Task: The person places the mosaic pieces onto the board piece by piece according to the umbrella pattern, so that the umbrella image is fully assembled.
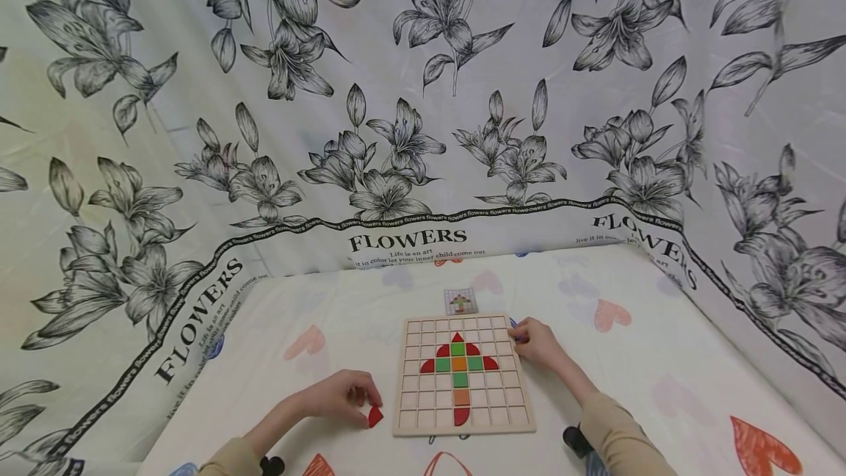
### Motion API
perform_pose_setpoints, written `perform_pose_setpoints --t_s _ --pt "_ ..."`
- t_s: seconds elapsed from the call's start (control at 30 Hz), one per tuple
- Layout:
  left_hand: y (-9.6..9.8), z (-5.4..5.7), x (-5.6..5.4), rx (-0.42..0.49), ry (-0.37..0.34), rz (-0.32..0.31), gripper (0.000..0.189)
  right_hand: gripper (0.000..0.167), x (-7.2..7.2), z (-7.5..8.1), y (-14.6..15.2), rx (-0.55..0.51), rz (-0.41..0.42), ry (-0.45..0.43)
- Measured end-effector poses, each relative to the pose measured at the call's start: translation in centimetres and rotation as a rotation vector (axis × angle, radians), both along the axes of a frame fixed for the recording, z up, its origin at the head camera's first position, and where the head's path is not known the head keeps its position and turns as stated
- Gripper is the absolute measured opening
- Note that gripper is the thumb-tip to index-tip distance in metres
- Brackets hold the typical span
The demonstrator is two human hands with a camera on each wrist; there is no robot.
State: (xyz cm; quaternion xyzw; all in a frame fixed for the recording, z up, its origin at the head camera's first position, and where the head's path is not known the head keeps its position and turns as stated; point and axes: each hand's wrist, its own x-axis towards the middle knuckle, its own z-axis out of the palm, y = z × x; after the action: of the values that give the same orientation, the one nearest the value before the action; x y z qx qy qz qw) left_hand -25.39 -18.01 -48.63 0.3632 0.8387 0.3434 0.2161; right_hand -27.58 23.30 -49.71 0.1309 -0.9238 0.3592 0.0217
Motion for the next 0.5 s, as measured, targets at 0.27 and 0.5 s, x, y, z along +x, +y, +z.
perform_pose_setpoints --t_s 0.27,0.5 --pt "0.53 -0.42 0.22 -0.008 0.067 -0.009 0.021 0.033 0.04 0.09 0.1 -0.011 0.0 -0.003" --pt "0.8 -0.43 0.39 0.011 0.095 -0.02 0.022 0.032 0.01 -0.12 0.2 -0.01 0.009 0.017"
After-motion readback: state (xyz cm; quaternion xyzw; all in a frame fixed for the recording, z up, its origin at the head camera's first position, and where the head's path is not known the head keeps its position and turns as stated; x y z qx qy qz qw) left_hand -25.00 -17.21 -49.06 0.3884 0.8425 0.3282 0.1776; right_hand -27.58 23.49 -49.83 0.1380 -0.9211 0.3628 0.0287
